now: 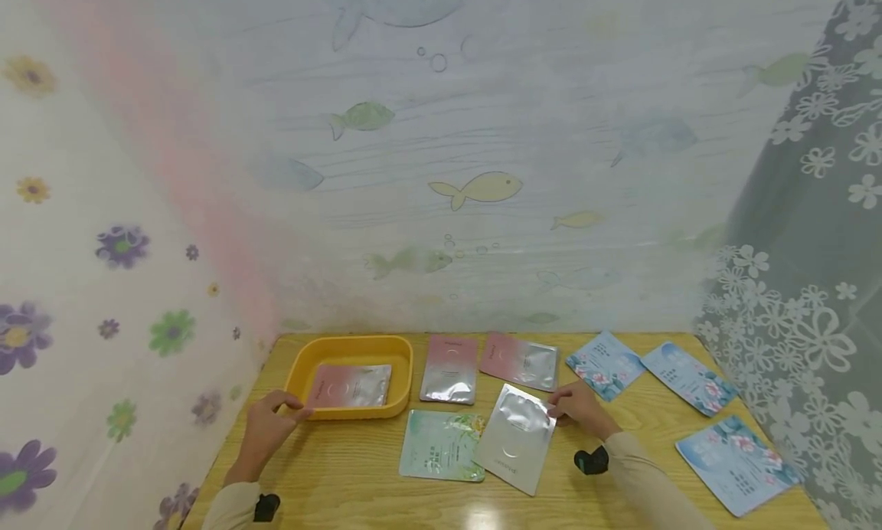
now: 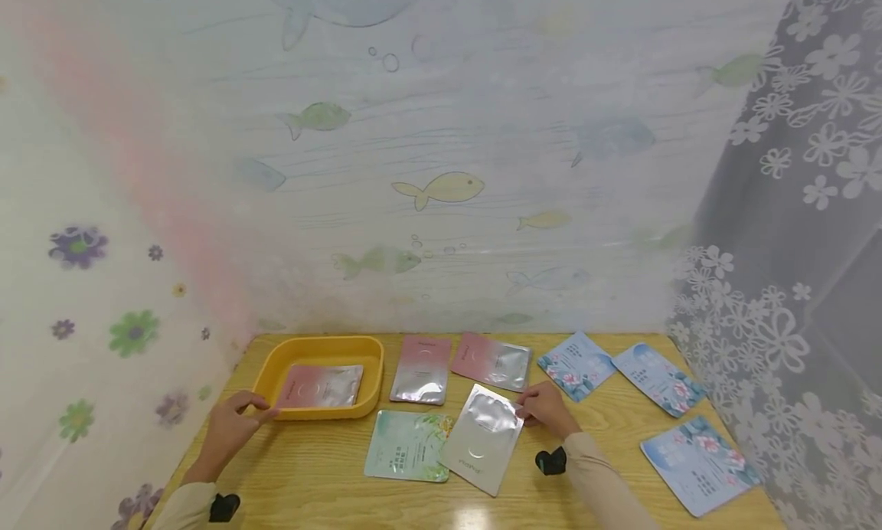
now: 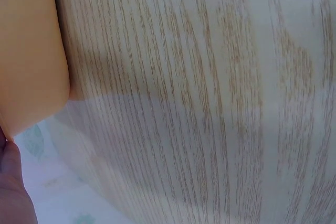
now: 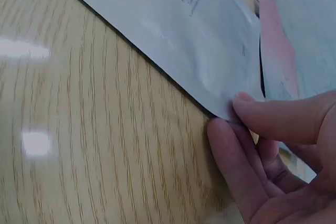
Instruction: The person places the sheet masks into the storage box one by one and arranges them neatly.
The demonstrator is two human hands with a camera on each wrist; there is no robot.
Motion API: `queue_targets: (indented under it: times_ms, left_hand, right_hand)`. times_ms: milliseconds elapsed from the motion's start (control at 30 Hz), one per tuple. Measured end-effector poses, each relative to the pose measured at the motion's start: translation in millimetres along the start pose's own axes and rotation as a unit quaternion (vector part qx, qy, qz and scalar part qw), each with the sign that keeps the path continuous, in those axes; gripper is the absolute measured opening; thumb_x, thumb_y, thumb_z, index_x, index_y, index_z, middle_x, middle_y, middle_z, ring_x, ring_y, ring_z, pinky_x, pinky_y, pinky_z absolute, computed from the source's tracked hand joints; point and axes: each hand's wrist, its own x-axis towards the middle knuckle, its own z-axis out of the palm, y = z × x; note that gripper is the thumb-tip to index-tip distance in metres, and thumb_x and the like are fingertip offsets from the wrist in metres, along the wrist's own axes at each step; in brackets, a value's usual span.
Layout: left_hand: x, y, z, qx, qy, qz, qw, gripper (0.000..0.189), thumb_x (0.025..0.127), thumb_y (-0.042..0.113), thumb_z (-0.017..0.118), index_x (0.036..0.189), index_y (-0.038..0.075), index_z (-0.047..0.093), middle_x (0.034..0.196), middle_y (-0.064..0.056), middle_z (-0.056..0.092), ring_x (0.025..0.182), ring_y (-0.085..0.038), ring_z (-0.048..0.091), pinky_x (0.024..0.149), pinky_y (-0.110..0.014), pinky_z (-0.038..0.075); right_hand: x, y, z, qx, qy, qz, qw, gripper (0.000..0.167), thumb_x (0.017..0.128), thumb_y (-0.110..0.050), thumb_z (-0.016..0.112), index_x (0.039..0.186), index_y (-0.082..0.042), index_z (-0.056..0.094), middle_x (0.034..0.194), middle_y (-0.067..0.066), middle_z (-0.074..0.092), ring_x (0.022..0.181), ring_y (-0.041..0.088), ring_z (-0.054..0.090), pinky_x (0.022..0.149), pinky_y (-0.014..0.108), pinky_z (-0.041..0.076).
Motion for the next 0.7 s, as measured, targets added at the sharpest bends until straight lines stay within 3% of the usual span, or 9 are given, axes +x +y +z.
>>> queue_targets:
  times_ms: [133,267,500,700]
  left_hand:
    - [-0.5,0.4,-0.3,-0.015,-0.010,-0.013,0.9998,0.018,0.074,0.019,0.083,0.078,0.010,0.068,0.081,-0.003,0.065,0.082,-0.024,0.061,0.079,-0.046,0.049]
    - [-0.1,0.3,-0.5,-0.026,-0.015,-0.020,0.9994,0.019,0.075,0.018,0.082,0.079,0.008,0.067,0.082,-0.006,0.065,0.084,-0.028,0.061,0.084,-0.052,0.047]
    - [-1.6,0.0,0.3,-0.024,-0.010,-0.013,0.9996,0.018,0.075,0.016,0.082,0.079,0.008,0.066,0.081,-0.006,0.064,0.083,-0.027,0.061,0.082,-0.050,0.047]
    - [-1.3,0.3,-0.3,-0.012,-0.009,-0.008,0.9998,0.018,0.075,0.016,0.082,0.079,0.008,0.066,0.082,-0.005,0.064,0.084,-0.025,0.060,0.081,-0.048,0.047]
  right_hand:
    - [-4.5,0.4,-7.8,0.043,-0.038,0.019,0.9982,0.017,0.082,0.005,0.059,0.094,0.017,0.062,0.081,0.014,0.064,0.067,0.023,0.064,0.063,0.040,0.055]
    - [-5.5,-0.4,-10.8,0.054,-0.042,0.026,0.9973,0.018,0.083,0.005,0.057,0.095,0.018,0.061,0.080,0.012,0.064,0.069,0.023,0.065,0.065,0.039,0.056]
    - [-6.5,0.0,-12.7,0.065,-0.026,0.046,0.9965,0.016,0.082,0.007,0.059,0.093,0.017,0.061,0.078,0.011,0.063,0.068,0.020,0.064,0.066,0.039,0.056]
    - [-9.1,4.7,-17.1,0.082,-0.038,0.046,0.9948,0.022,0.084,0.006,0.059,0.102,0.019,0.059,0.081,0.014,0.064,0.070,0.019,0.065,0.067,0.038,0.056]
